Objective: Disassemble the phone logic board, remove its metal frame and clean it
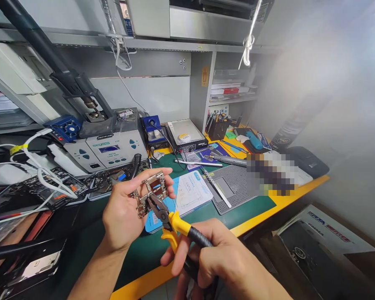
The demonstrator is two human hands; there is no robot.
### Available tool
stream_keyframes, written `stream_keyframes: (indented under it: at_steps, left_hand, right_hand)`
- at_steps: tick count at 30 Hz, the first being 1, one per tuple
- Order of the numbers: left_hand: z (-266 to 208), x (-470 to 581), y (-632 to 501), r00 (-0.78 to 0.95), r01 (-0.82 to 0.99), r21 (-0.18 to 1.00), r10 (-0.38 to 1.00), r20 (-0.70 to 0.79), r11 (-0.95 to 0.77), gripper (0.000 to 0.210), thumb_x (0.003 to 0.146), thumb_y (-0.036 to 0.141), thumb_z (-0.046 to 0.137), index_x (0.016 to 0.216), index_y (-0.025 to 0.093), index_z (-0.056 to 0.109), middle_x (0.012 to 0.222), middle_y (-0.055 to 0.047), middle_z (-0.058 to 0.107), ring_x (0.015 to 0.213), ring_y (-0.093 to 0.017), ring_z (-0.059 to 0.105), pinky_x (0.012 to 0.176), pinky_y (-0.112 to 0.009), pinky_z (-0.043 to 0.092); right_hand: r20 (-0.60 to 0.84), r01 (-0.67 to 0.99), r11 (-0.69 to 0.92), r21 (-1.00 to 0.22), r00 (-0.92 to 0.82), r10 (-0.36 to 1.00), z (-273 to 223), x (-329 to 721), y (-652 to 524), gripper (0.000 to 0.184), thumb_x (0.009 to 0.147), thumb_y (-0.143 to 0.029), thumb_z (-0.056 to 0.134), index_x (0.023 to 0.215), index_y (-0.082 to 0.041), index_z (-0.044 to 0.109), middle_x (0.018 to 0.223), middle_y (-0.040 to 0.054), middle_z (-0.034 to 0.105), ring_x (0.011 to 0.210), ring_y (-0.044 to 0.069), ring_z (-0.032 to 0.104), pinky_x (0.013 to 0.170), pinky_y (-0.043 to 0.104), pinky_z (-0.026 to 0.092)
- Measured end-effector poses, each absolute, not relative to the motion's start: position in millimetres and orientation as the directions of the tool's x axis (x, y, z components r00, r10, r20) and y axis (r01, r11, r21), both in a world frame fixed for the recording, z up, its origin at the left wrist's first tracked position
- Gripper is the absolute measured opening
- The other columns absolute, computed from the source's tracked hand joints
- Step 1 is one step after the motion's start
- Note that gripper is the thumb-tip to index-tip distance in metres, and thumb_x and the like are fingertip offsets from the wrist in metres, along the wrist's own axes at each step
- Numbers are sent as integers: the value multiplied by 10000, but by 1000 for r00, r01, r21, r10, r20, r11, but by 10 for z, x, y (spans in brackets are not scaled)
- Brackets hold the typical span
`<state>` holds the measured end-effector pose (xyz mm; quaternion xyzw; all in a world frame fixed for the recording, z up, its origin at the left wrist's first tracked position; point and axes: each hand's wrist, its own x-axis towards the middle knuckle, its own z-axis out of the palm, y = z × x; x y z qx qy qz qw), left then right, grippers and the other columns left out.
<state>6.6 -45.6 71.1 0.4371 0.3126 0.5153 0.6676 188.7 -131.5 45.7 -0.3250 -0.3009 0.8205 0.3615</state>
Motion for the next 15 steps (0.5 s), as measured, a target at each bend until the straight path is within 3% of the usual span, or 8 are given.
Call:
stream_keyframes:
  at_steps: [5,10,13,15]
  left_hand:
    - [711,72,-471,250,-321,947,965,75,10,500,872,494,490,1109,124,729,948,-101,687,852,-252,595,749,-356,480]
    - [674,63,-475,247,-239,967,957,150,-90,458,918,473,453,1118,171,733,990,-87,687,902,-256,581,801,-367,464]
    - [664,69,-483,233,-225,967,957,175,-122,440,921,457,456,1107,177,739,981,-82,687,894,-253,584,817,-371,464]
    - [671,78,-490,223,-243,963,960,170,-114,448,912,465,461,1090,168,745,958,-86,685,874,-253,587,795,-372,469]
  right_hand:
    - [-423,-311,-579,-754,-446,789,646,1851,-1339,299,476,-78,531,706,-75,723,986,122,746,589,161,709,446,160,433]
    - [-538,-290,-608,-740,-289,792,817,1798,-1406,245,539,-133,526,735,-115,670,841,62,722,481,78,572,451,170,360]
    - [-549,-283,-605,-744,-258,795,829,1818,-1434,183,548,-155,537,705,-136,631,781,37,694,407,50,460,414,196,305]
    - [-544,-272,-602,-751,-263,797,823,1853,-1445,154,568,-153,564,710,-140,622,787,49,689,429,60,460,424,211,314]
